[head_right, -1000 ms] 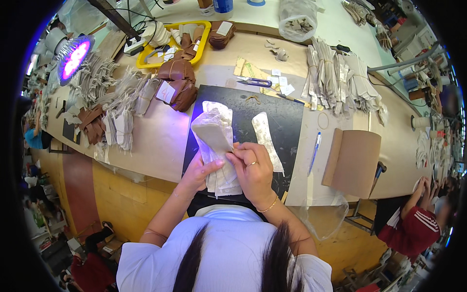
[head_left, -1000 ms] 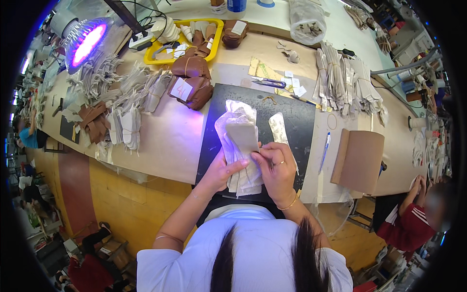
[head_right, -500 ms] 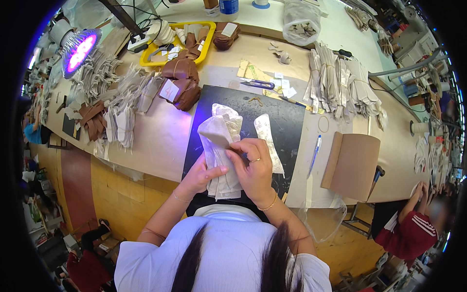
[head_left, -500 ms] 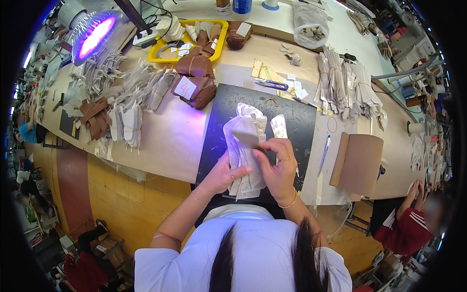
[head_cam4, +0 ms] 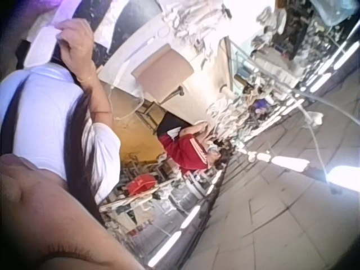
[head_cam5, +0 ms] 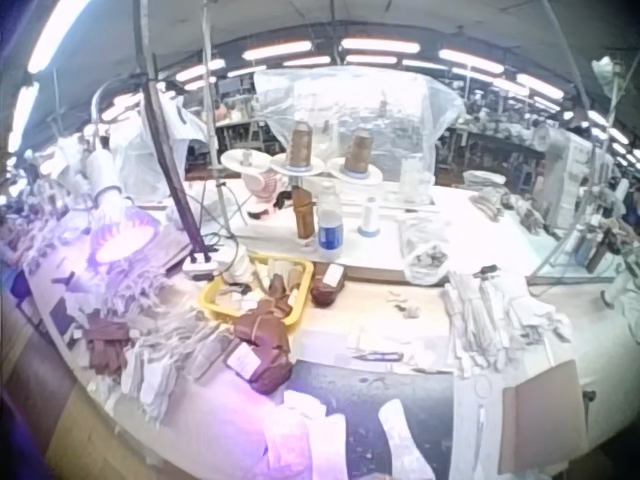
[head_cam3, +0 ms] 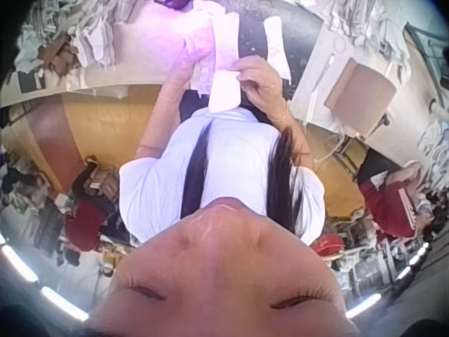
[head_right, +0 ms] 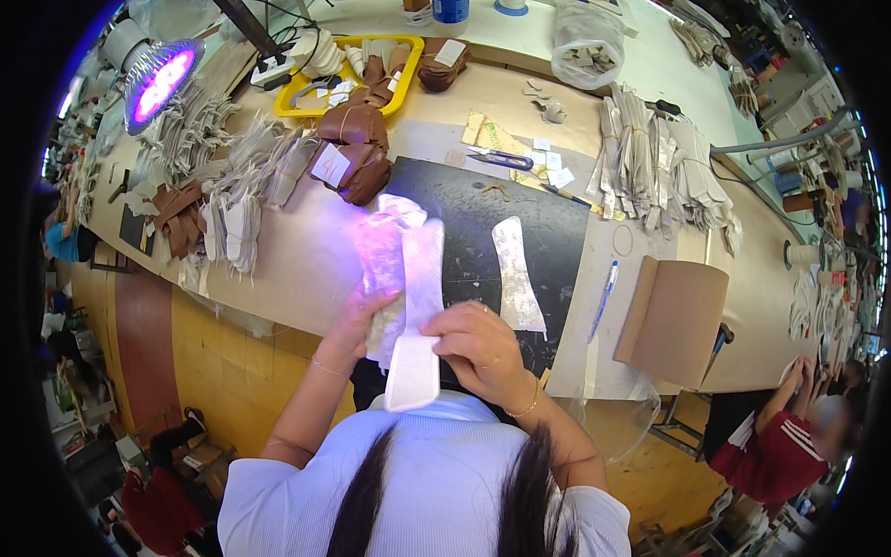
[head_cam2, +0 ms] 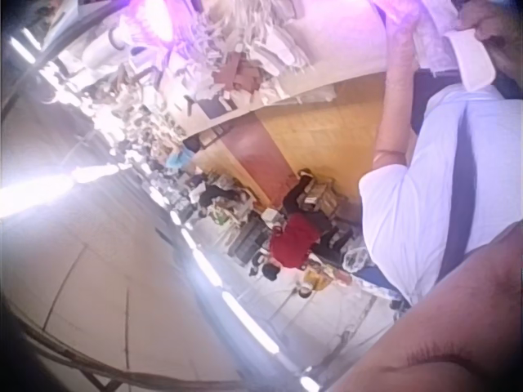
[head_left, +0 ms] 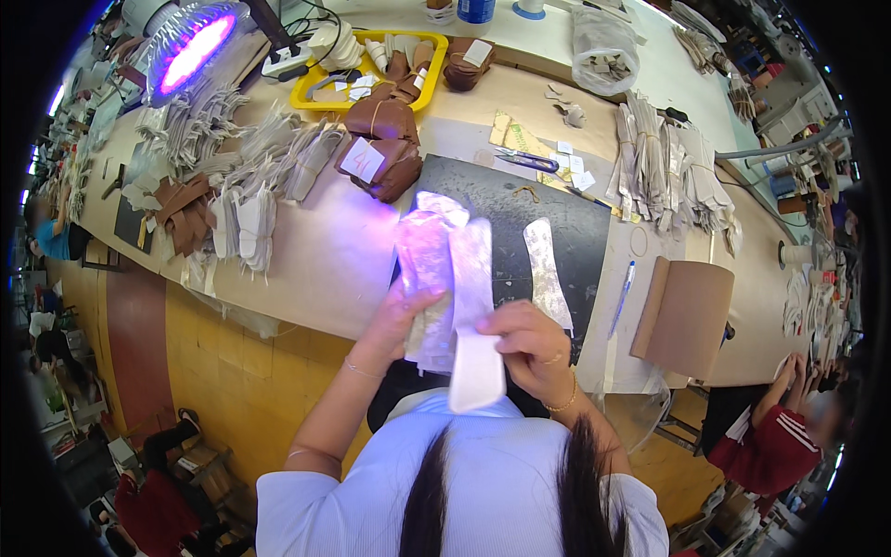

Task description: The person handles a stack of white fabric pieces, separates them, and uses a pen to mark lines on each piece. The marked pieces are set aside on the table. The person repeats this process for multiple fabric pieces.

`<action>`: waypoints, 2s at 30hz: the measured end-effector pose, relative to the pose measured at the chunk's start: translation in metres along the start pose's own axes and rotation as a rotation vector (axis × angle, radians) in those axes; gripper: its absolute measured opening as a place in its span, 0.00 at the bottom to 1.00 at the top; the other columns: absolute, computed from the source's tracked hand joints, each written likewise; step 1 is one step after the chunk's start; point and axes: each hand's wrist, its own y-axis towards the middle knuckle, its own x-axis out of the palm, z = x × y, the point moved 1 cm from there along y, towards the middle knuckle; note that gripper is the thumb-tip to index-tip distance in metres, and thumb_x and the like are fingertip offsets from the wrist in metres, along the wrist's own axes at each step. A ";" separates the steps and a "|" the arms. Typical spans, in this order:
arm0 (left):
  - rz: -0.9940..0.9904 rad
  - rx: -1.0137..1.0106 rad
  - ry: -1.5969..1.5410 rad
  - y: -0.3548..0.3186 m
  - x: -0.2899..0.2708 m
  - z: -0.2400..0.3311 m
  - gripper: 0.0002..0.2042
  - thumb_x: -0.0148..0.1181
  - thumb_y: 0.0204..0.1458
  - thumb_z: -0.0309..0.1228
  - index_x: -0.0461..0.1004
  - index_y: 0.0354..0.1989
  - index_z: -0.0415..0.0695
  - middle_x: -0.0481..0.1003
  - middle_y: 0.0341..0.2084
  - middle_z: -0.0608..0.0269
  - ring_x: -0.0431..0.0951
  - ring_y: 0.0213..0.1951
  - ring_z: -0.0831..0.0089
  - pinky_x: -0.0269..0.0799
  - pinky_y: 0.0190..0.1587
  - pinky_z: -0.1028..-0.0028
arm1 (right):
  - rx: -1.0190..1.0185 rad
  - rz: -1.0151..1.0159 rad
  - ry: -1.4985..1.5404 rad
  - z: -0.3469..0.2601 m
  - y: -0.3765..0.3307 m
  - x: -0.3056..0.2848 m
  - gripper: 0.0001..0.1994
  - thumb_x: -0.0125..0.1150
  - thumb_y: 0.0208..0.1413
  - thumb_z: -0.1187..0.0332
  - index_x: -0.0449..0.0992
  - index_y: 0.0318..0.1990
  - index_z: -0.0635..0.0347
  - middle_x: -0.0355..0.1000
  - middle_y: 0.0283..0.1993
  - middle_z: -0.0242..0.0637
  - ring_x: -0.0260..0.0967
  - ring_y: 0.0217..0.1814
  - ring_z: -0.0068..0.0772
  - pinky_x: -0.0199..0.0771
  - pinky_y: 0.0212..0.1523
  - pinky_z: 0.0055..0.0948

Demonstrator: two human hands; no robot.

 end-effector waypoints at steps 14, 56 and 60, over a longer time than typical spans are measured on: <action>0.017 -0.174 -0.132 -0.025 -0.019 -0.005 0.23 0.55 0.67 0.40 0.66 0.61 0.34 0.77 0.52 0.43 0.82 0.52 0.59 0.79 0.57 0.60 | 0.228 0.579 0.675 -0.019 0.043 0.011 0.10 0.54 0.69 0.73 0.58 0.49 0.58 0.66 0.45 0.43 0.76 0.34 0.36 0.86 0.33 0.35; 0.108 0.229 -0.110 -0.075 -0.055 0.025 0.42 0.64 0.42 0.22 0.53 0.70 0.34 0.72 0.57 0.45 0.76 0.58 0.56 0.72 0.65 0.58 | 0.523 0.355 0.568 -0.001 0.025 0.030 0.18 0.62 0.64 0.76 0.63 0.57 0.59 0.65 0.51 0.35 0.64 0.53 0.23 0.73 0.52 0.22; 0.149 0.363 -0.076 -0.094 -0.081 0.042 0.39 0.65 0.41 0.23 0.58 0.66 0.32 0.74 0.54 0.43 0.78 0.55 0.54 0.74 0.62 0.56 | 0.679 0.379 0.406 0.027 0.005 0.020 0.19 0.62 0.63 0.78 0.64 0.58 0.59 0.65 0.54 0.37 0.65 0.54 0.25 0.69 0.56 0.25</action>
